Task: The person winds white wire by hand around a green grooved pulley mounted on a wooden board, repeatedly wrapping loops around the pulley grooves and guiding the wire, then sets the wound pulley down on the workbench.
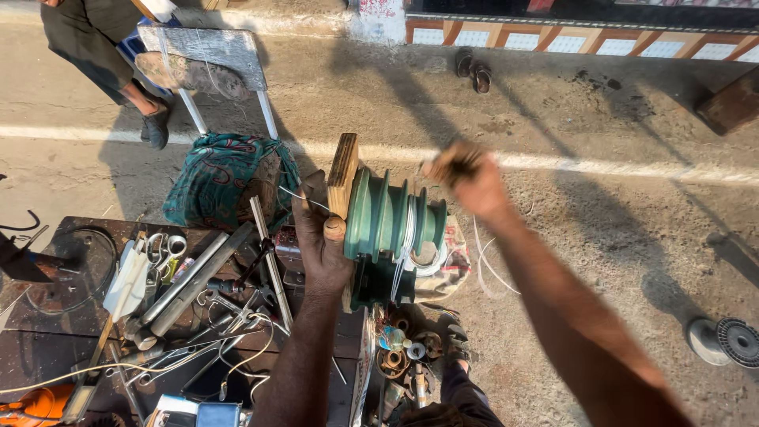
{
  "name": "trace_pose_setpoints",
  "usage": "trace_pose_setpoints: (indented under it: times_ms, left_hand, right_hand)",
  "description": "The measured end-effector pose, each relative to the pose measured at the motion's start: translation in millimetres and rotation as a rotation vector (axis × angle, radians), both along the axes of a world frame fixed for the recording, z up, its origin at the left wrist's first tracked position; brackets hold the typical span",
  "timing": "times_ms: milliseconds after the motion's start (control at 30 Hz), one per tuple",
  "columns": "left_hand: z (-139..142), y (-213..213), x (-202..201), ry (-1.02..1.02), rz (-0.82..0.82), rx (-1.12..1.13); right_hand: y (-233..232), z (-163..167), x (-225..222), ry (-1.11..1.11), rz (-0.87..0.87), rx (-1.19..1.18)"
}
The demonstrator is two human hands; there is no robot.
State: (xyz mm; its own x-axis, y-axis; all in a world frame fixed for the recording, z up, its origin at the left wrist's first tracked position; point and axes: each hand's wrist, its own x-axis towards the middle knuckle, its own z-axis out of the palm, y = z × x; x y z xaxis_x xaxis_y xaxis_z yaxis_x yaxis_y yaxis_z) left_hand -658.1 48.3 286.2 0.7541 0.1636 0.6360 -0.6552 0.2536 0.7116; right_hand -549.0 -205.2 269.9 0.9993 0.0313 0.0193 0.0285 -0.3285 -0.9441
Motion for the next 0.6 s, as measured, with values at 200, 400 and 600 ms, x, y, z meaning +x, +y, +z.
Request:
trace_pose_setpoints:
  times_ms: [200, 400, 600]
  left_hand:
    - [-13.5, 0.6, 2.8, 0.007, 0.029, 0.007]
    - [-15.7, 2.3, 2.5, 0.042, 0.041, 0.005]
    - [1.8, 0.8, 3.3, -0.009, 0.014, 0.016]
  right_hand:
    - [44.8, -199.2, -149.5, -0.211, 0.530, -0.708]
    - [33.2, -33.1, -208.2, -0.787, 0.664, -0.573]
    - [-7.6, 97.3, -53.2, -0.923, 0.290, -0.541]
